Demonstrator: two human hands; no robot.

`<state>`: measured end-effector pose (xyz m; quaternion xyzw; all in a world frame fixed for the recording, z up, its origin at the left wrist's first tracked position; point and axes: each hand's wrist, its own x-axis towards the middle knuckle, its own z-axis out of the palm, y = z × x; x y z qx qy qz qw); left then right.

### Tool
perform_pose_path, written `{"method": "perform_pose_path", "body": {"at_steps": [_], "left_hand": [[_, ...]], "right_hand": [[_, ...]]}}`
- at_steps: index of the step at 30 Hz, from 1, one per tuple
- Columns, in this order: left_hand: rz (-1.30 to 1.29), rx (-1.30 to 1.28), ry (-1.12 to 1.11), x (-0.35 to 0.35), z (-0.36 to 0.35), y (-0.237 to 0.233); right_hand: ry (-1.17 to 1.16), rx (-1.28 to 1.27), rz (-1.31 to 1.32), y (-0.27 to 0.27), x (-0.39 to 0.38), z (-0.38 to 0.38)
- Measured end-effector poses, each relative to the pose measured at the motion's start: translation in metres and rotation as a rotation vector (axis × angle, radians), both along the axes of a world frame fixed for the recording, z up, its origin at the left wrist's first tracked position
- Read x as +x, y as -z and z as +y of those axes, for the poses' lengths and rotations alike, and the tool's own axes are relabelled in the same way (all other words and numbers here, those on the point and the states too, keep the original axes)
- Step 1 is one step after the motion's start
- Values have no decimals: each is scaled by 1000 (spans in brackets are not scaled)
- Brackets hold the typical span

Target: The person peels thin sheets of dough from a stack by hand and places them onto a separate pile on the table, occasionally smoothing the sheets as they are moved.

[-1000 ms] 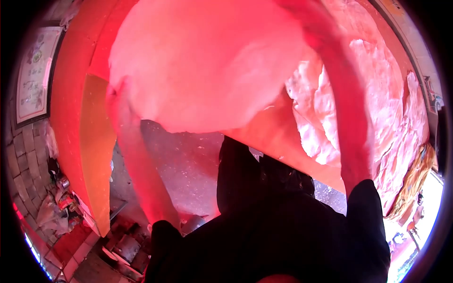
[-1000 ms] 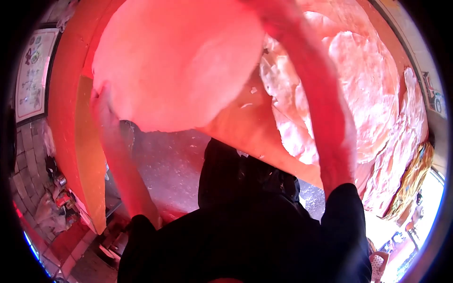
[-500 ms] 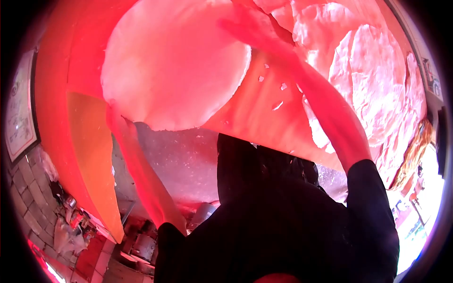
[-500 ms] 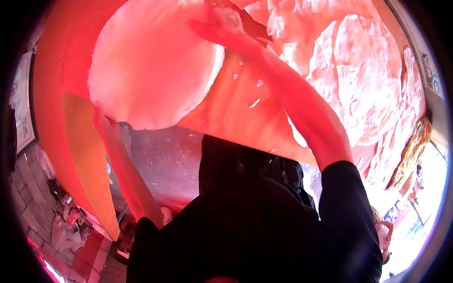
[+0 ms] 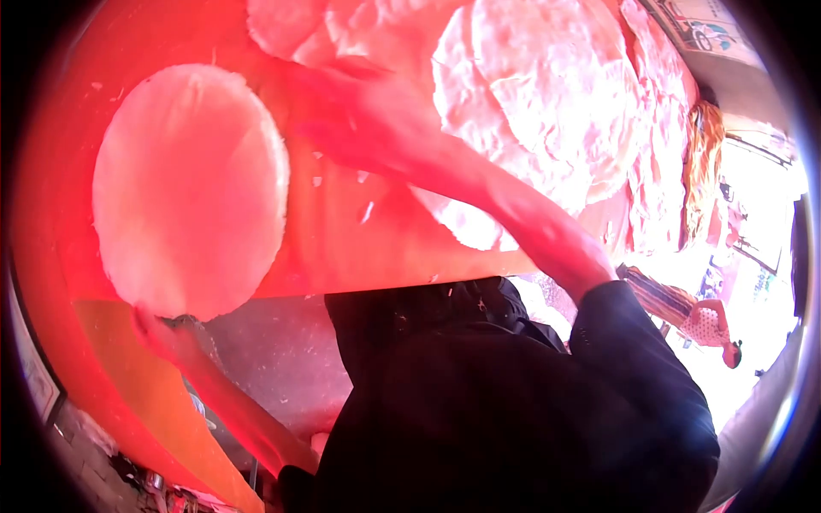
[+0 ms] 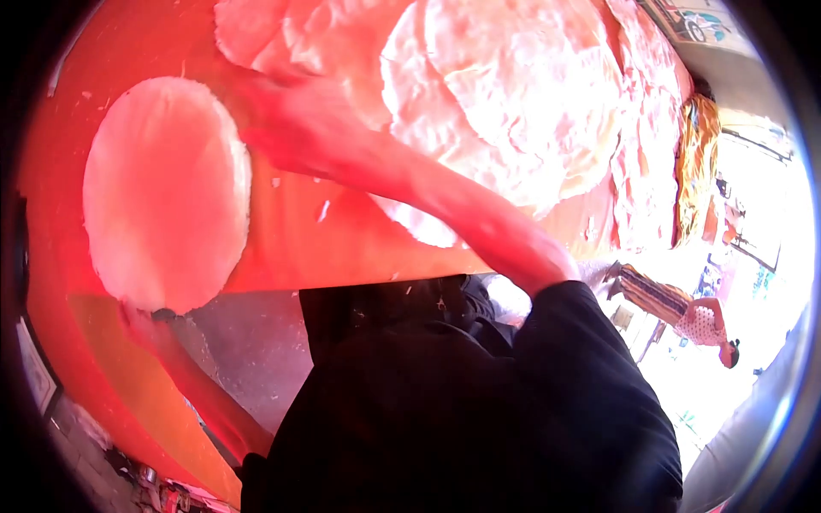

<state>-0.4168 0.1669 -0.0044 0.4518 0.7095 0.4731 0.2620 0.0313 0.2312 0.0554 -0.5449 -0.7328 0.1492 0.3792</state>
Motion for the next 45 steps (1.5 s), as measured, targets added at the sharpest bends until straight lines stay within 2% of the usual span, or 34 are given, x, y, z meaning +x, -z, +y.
{"method": "perform_pose_path", "body": {"at_steps": [1, 2, 3, 4, 5, 7, 10, 13, 18, 20, 23, 27, 28, 30, 31, 33, 35, 37, 41, 43, 45], "left_hand": [[129, -2, -32, 3, -6, -3], [70, 69, -143, 8, -13, -5], [10, 141, -255, 16, -20, -8], [-51, 217, -367, 26, -26, -11], [-37, 218, -319, 38, -33, -16], [-7, 216, -213, 73, -48, -28], [-91, 183, -168, 170, -61, -51], [-299, 27, 47, 248, -70, -60], [-519, -192, 468, 344, -106, -49], [-631, -375, 521, 378, -119, -46], [-737, -453, 630, 410, -135, -19], [-994, -633, 563, 445, -134, -20], [-1041, -640, 568, 453, -133, -19], [-1127, -668, 562, 459, -133, -18], [-1179, -640, 610, 459, -133, -15], [-1171, -599, 581, 466, -134, -15], [-1207, -564, 577, 471, -134, -12], [-1286, -534, 596, 476, -134, -3], [-1420, -541, 589, 493, -134, -11], [-1461, -562, 562, 494, -134, -11], [-1477, -540, 541, 498, -134, -9]], "right_hand": [[-21, -72, -1, -14, 32, -22], [85, -300, -150, -35, 63, -45], [159, -152, -180, -9, 107, -70], [241, -143, -364, -5, 144, -92], [260, -157, -479, -1, 184, -117], [369, -342, -641, 1, 241, -162], [397, -422, -624, 10, 300, -200], [318, -337, -659, -3, 323, -205], [225, -223, -765, -10, 339, -221], [251, -148, -699, 0, 352, -219], [286, -77, -637, 6, 366, -209], [112, 41, -826, 11, 390, -189], [99, 24, -765, 7, 403, -177], [102, 12, -548, -25, 411, -150], [145, 87, -503, -55, 401, -145], [223, 294, -557, -114, 374, -145], [243, 452, -647, -141, 337, -160], [142, 405, -690, -114, 314, -174], [-20, 27, -640, -8, 293, -209], [-52, -73, -601, 7, 286, -222], [-28, -3, -529, 0, 285, -221]]}}
